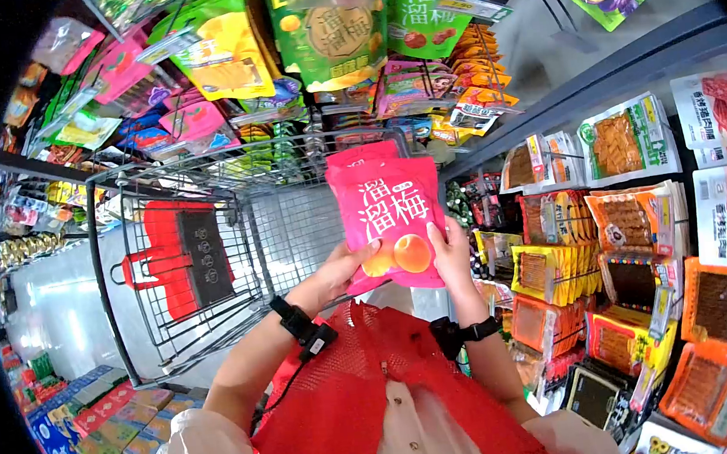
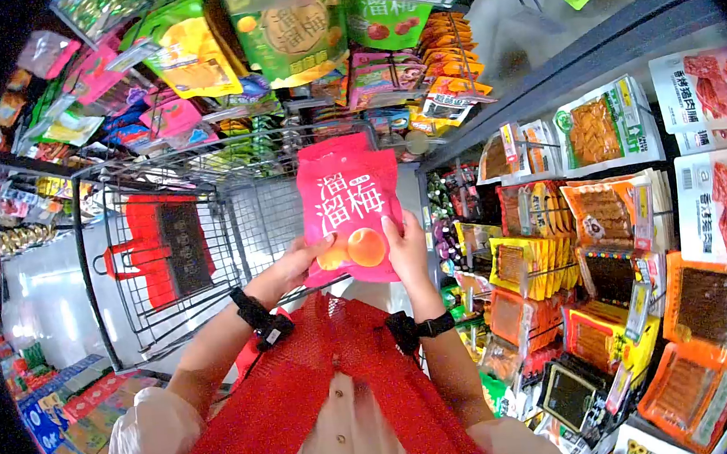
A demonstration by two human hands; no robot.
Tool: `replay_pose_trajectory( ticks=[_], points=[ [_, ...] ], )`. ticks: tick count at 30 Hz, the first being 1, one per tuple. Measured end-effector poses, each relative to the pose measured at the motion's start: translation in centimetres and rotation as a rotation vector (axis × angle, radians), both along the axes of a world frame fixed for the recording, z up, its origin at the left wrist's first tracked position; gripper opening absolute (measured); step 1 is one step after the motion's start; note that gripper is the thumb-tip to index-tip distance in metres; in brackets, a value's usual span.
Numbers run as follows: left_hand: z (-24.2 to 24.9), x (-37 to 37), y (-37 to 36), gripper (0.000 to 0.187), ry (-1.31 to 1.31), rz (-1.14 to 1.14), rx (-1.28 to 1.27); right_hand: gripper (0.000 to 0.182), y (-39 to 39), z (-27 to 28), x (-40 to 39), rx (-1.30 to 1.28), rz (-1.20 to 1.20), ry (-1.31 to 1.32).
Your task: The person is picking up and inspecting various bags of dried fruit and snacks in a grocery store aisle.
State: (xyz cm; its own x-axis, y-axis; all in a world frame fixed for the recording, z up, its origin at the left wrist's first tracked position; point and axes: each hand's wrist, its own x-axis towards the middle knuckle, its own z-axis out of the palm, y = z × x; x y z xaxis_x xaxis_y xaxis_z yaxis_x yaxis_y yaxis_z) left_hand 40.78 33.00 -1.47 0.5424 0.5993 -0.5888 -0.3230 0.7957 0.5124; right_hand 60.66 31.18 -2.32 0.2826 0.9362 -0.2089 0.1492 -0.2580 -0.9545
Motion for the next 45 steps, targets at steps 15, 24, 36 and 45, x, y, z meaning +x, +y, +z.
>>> replay_pose_trajectory(
  ticks=[15, 24, 36, 45],
  points=[
    [5.6, -17.8, -5.1, 0.033, 0.338, -0.016, 0.41, 0.038, -4.2, 6.9, -15.1, 0.185, 0.331, 0.204],
    [1.7, -18.5, -4.7, 0.029, 0.227, 0.188, 0.225, 0.038, -3.0, 6.1, -16.1, -0.001, 0.421, -0.615],
    [-5.4, -12.4, 2.2, 0.028, 0.303, 0.093, 0.219, 0.043, -5.5, 4.4, -5.6, -0.276, 0.309, -0.458],
    [-20.1, -3.3, 8.3, 0.038, 0.589, -0.018, 0.469, 0.047, -7.5, 1.1, 5.9, -0.261, 0.316, -0.624]
  ],
)
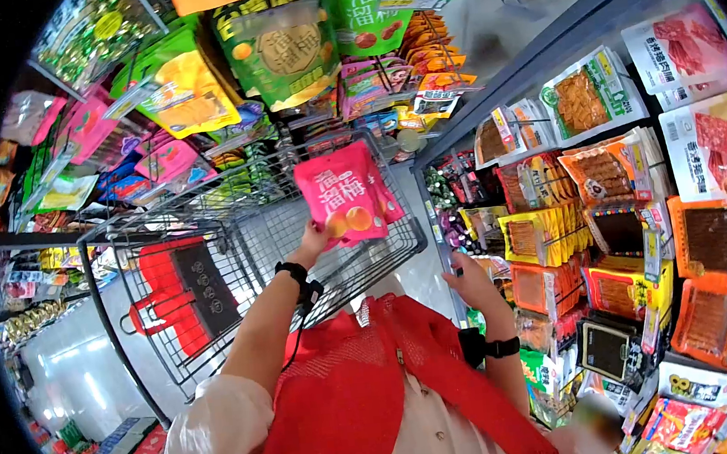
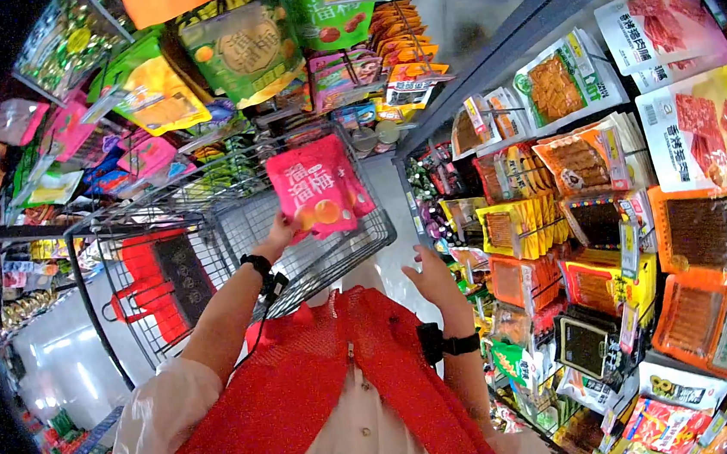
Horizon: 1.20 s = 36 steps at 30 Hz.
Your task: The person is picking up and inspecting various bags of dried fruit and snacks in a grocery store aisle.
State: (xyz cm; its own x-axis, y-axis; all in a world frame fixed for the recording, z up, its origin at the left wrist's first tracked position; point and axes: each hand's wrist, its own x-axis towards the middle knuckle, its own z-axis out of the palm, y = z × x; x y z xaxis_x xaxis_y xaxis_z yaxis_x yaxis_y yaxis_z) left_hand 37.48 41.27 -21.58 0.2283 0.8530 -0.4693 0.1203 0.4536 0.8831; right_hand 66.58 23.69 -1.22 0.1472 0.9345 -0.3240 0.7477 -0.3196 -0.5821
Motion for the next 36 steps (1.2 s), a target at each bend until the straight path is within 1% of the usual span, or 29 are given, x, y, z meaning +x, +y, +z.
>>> replay_pose_trajectory(
  ticks=[1, 2, 3, 4, 5, 7, 8, 9, 10, 12, 13, 14, 16, 17, 18, 20, 21, 22, 24, 25, 26, 27, 28, 29, 30, 32, 33, 34, 36],
  points=[
    [-1.7, 0.3, 0.1, 0.041, 0.135, -0.037, -0.026, 0.047, 0.6, 1.4, 0.7, -0.096, -0.089, 0.084],
    [-3.1, 0.8, 0.2, 0.044, 0.269, -0.076, -0.052, 0.047, 1.1, 1.9, 2.0, -0.103, -0.088, 0.082],
    [-2.7, 1.6, 0.5, 0.047, 0.171, -0.05, -0.131, 0.046, 1.5, 2.2, 3.4, -0.151, -0.12, 0.072],
    [-2.3, 2.6, 0.6, 0.047, 0.175, -0.046, -0.14, 0.045, 1.9, 2.2, 4.6, -0.199, -0.153, 0.066],
    [-1.8, 3.5, 0.6, 0.048, 0.151, -0.037, -0.124, 0.045, 2.0, 0.9, 6.4, -0.136, -0.07, -0.019],
    [-0.5, 5.2, 1.0, 0.049, 0.132, -0.023, -0.113, 0.045, 3.1, 0.3, 9.2, -0.126, -0.076, 0.015],
    [0.2, 5.9, 1.3, 0.049, 0.286, -0.147, 0.009, 0.045, 3.6, -0.1, 10.3, -0.109, -0.085, 0.045],
    [0.1, 6.4, 1.5, 0.049, 0.44, -0.274, 0.131, 0.044, 4.4, 0.5, 10.9, -0.119, -0.053, 0.001],
    [-0.4, 7.1, 1.7, 0.049, 0.441, -0.265, 0.126, 0.044, 5.4, 1.0, 11.7, -0.122, -0.043, 0.002],
    [-2.2, 7.9, 2.1, 0.051, 0.457, -0.362, -0.038, 0.044, 7.5, 1.8, 12.7, -0.157, -0.052, 0.114],
    [-3.4, 7.5, 2.1, 0.059, 0.487, -0.419, -0.031, 0.043, 8.8, 2.2, 13.3, -0.148, 0.023, 0.089],
    [-4.5, 7.4, 1.6, 0.059, 0.485, -0.406, -0.035, 0.043, 8.5, -0.8, 14.5, 0.006, 0.032, 0.049],
    [-4.7, 7.7, 0.7, 0.073, 0.384, -0.078, 0.313, 0.044, 10.2, 0.1, 14.9, -0.058, 0.027, 0.146],
    [6.1, 9.8, 1.2, 0.083, 0.731, -0.089, 0.124, 0.045, 10.8, -0.4, 15.3, -0.052, 0.073, 0.124],
    [6.1, 10.1, 0.8, 0.081, 0.906, -0.028, 0.369, 0.045, 11.2, 0.5, 15.1, -0.101, 0.058, 0.131],
    [9.2, 10.4, 1.1, 0.078, 1.209, -0.32, 0.601, 0.044, 11.4, -0.4, 15.4, -0.004, 0.11, 0.098],
    [9.3, 10.5, 1.4, 0.077, 1.337, -0.435, 0.74, 0.042, 11.9, 0.9, 14.8, -0.067, 0.097, 0.116],
    [9.7, 10.7, 1.8, 0.077, 1.335, -0.422, 0.746, 0.04, 12.2, 1.4, 14.5, -0.045, 0.111, 0.11],
    [10.4, 10.8, 2.5, 0.076, 1.193, -0.675, 0.619, 0.04, 12.7, 2.3, 13.8, -0.106, 0.14, 0.089],
    [8.6, 10.7, 2.6, 0.074, 1.148, -0.662, 0.589, 0.041, 12.4, 0.9, 14.3, -0.014, 0.216, 0.011],
    [6.8, 10.4, 2.6, 0.074, 1.142, -0.651, 0.601, 0.041, 12.1, -1.3, 15.0, -0.033, 0.236, 0.053],
    [6.1, 10.5, 2.8, 0.074, 1.142, -0.635, 0.596, 0.042, 12.2, -0.8, 14.9, -0.038, 0.259, 0.038],
    [5.4, 10.5, 3.0, 0.074, 1.143, -0.62, 0.592, 0.042, 12.7, 0.3, 14.3, -0.04, 0.281, 0.024],
    [4.7, 10.5, 3.3, 0.072, 1.189, -0.624, 0.629, 0.044, 13.2, 1.7, 13.9, -0.073, 0.246, 0.06],
    [5.2, 11.1, 3.4, 0.072, 1.184, -0.612, 0.642, 0.046, 13.9, 2.6, 13.9, -0.073, 0.24, 0.079],
    [7.6, 11.1, 3.6, 0.071, 1.121, -0.652, 0.515, 0.046, 15.8, 4.1, 14.1, 0.063, 0.249, 0.18],
    [8.6, 11.3, 3.5, 0.075, 1.102, -0.648, 0.494, 0.044, 17.0, 5.4, 14.2, 0.077, 0.183, 0.303],
    [8.8, 11.4, 3.2, 0.075, 1.107, -0.642, 0.502, 0.042, 18.4, 7.5, 13.9, 0.134, 0.177, 0.246],
    [9.2, 11.6, 2.9, 0.076, 1.077, -0.611, 0.544, 0.041, 21.0, 9.8, 14.3, 0.303, 0.188, 0.28]
  ],
)
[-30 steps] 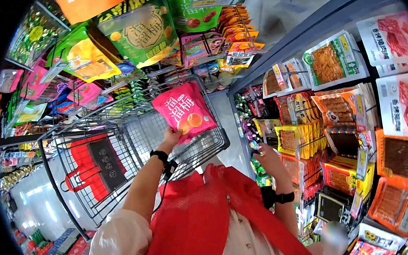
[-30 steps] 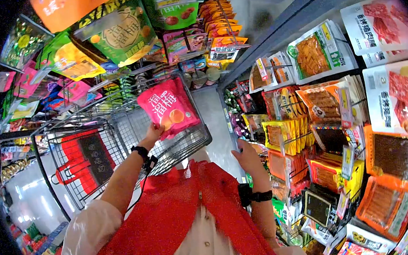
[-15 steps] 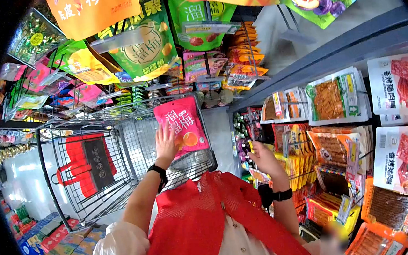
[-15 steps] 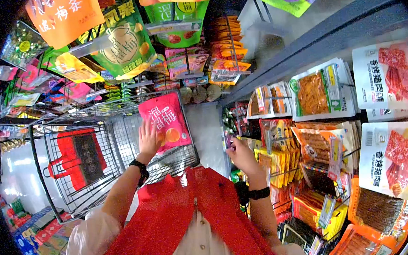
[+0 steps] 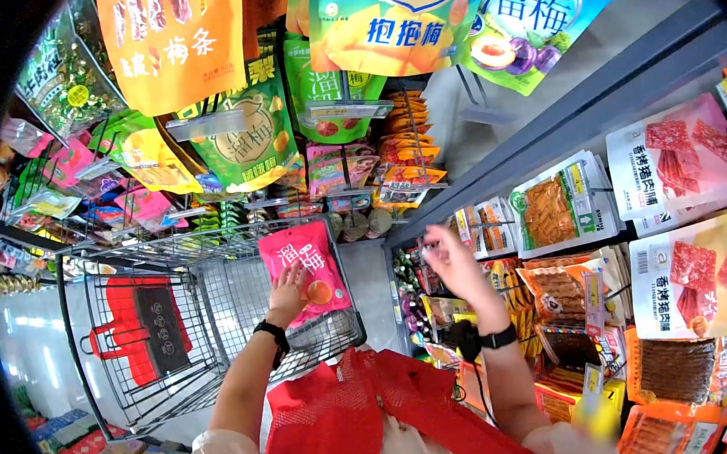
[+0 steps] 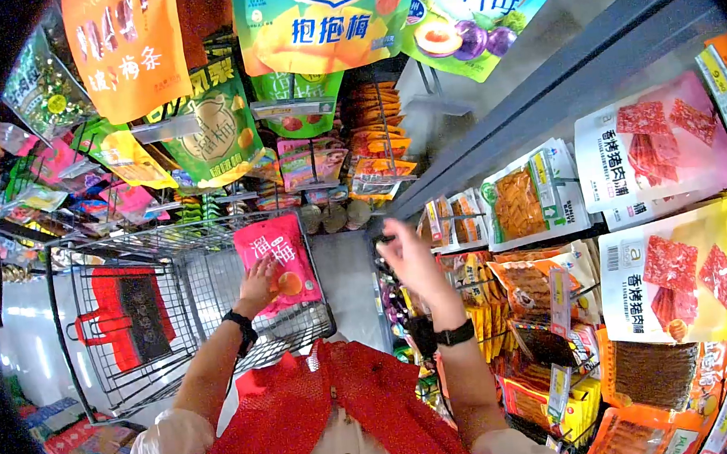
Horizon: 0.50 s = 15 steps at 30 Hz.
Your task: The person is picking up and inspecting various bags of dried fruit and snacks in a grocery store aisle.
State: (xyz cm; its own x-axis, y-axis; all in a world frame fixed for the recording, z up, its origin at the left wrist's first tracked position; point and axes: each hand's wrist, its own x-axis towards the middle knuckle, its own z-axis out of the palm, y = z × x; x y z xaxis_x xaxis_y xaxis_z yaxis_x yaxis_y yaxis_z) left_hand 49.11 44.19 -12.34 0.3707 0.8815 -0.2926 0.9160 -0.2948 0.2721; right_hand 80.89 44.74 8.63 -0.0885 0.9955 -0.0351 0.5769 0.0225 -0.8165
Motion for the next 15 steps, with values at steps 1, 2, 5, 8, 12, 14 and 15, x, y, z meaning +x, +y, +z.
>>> replay_pose_trajectory(
  ticks=[1, 2, 5, 8, 12, 14, 15],
  points=[
    [2.3, 0.3, -0.2, 0.077, 0.019, -0.025, -0.045, 0.04, 1.2, 1.2, -0.1, 0.01, 0.01, -0.021],
    [2.8, 0.6, -0.5, 0.077, 0.025, -0.018, -0.038, 0.039, 2.3, 2.2, -0.4, 0.019, 0.02, -0.042],
    [5.2, 0.8, -1.9, 0.074, -0.144, -0.008, 0.071, 0.042, 6.8, 1.7, -1.9, 0.081, 0.116, 0.016],
    [8.3, 0.8, -2.8, 0.07, -0.254, 0.009, 0.109, 0.063, 13.8, -1.4, -3.9, 0.091, 0.053, 0.2],
    [13.3, -0.5, -4.3, 0.067, -0.328, 0.065, 0.166, 0.072, 23.5, -5.6, -5.1, 0.178, -0.08, 0.177],
    [14.7, -2.0, -5.3, 0.066, -0.35, 0.094, 0.176, 0.068, 24.0, -3.9, -6.3, 0.102, -0.112, 0.281],
    [14.9, -2.8, -5.9, 0.065, -0.36, 0.135, 0.182, 0.058, 24.9, -3.7, -7.1, 0.092, -0.043, 0.435]
  ],
)
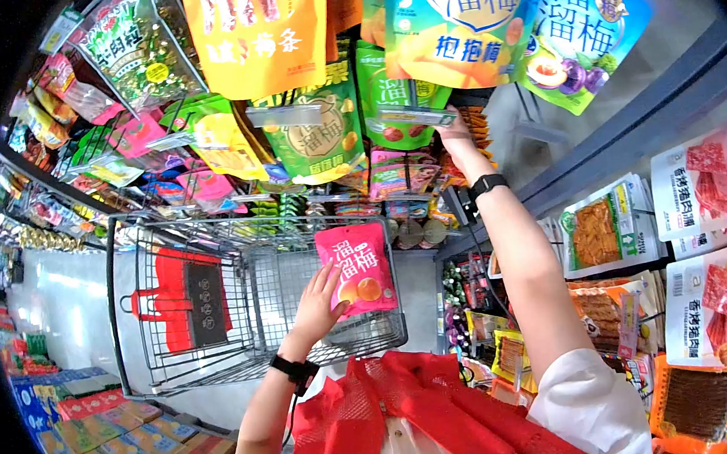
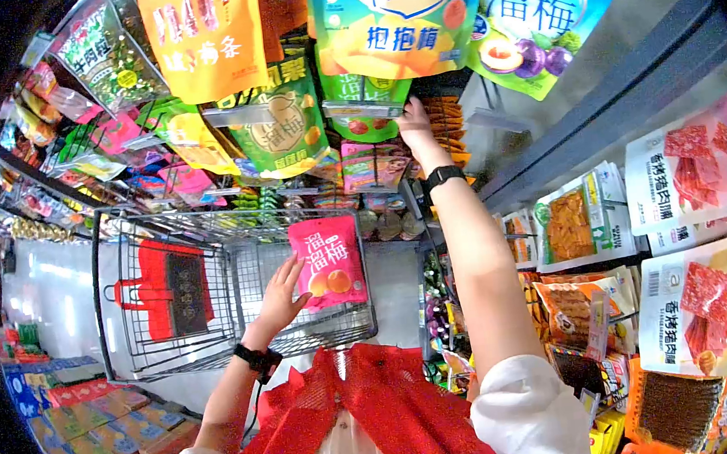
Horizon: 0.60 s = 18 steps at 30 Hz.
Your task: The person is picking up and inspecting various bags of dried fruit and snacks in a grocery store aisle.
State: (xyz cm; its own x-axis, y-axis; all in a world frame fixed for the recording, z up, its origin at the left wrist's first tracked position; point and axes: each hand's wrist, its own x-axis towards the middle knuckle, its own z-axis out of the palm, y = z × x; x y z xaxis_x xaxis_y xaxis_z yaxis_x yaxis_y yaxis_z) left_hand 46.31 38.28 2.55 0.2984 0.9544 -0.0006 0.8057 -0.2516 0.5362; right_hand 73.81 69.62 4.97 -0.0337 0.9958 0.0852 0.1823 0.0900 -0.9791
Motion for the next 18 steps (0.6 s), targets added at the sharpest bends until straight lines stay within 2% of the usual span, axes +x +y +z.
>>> replay_pose_trajectory(
  ticks=[1, 3, 7, 9, 10, 14, 16, 18],
  points=[
    [0.2, -0.7, -0.6, 0.064, -0.017, 0.04, 0.001, 0.038, 0.4, 0.0, -0.5, 0.076, 0.005, -0.025],
    [0.6, -2.0, -1.9, 0.064, -0.021, 0.065, -0.002, 0.02, -1.7, 0.9, -2.0, 0.062, -0.196, 0.01],
    [1.5, -3.2, -3.6, 0.063, -0.071, 0.112, -0.13, 0.016, -4.5, 0.9, -2.9, 0.123, -0.255, -0.01],
    [1.7, -3.4, -4.0, 0.061, -0.123, 0.11, -0.132, 0.021, -4.8, -0.4, -2.2, 0.253, -0.418, 0.239],
    [1.8, -3.6, -3.9, 0.061, -0.123, 0.108, -0.134, 0.027, -6.0, 1.0, -1.7, 0.172, -0.351, 0.319],
    [2.3, -3.0, -2.8, 0.061, -0.186, 0.101, -0.091, 0.027, -9.7, 3.5, -0.3, 0.211, -0.285, 0.279],
    [2.7, -2.2, -1.6, 0.061, -0.219, 0.078, -0.091, 0.025, -11.1, 3.8, 0.6, 0.224, -0.22, 0.179],
    [3.2, -0.8, 0.0, 0.057, -0.374, 0.048, -0.097, 0.025, -12.8, 5.0, 0.2, 0.176, -0.209, 0.245]
  ],
)
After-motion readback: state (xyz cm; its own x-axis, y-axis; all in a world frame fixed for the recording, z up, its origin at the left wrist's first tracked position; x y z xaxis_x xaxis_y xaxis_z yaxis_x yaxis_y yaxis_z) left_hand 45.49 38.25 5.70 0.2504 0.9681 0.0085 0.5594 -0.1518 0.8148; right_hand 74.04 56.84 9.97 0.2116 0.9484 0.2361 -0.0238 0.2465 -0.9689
